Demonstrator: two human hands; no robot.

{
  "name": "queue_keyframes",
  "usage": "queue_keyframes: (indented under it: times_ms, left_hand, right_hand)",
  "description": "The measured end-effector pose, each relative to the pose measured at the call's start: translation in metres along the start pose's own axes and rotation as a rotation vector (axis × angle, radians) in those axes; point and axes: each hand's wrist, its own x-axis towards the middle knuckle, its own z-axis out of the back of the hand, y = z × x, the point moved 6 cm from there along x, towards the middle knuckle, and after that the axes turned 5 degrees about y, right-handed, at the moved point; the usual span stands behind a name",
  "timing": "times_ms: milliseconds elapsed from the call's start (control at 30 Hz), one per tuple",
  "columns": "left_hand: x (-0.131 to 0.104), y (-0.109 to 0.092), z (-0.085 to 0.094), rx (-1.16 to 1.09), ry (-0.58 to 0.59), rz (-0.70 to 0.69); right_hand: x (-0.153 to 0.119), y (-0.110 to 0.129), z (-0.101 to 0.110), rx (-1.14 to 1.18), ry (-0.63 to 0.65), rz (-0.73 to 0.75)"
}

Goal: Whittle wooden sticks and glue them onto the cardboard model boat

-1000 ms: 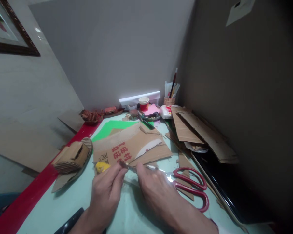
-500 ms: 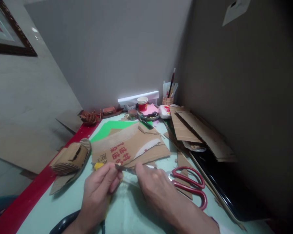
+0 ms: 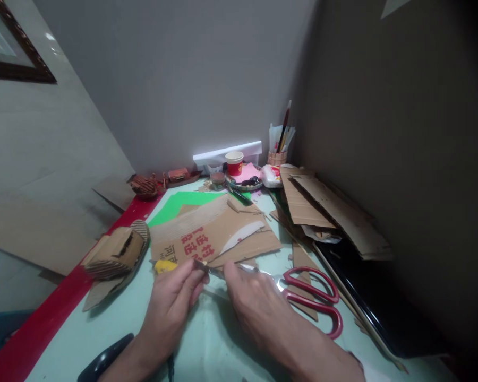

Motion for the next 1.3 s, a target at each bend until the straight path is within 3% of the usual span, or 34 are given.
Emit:
queue_keyframes:
  times_ms: [300, 633, 900, 1167, 1300]
  left_hand:
    - [0.002, -0.009, -0.002, 0.035, 0.056, -0.03]
    - [-0.007, 0.013, -0.008, -0.4, 0.069, 0.216]
    - [-0.003, 0.011, -0.014, -0.716, 0.065, 0.348]
    - [-0.002, 0.005, -0.008, -0.788, 0.045, 0.363]
    - [-0.002, 0.006, -0.01, -0.748, 0.134, 0.382]
  right_hand:
    - [0.009, -0.001, -0.001, 0.021, 0.098, -0.055]
    - [0.01, 0.001, 0.01, 0.037, 0.059, 0.057]
    - [0.008, -0.002, 0.015, 0.033, -0.017, 0.06]
    - [0.008, -0.006, 0.017, 0.047, 0.009, 0.059]
    - [0.009, -0.004, 0.013, 0.029, 0.05, 0.055]
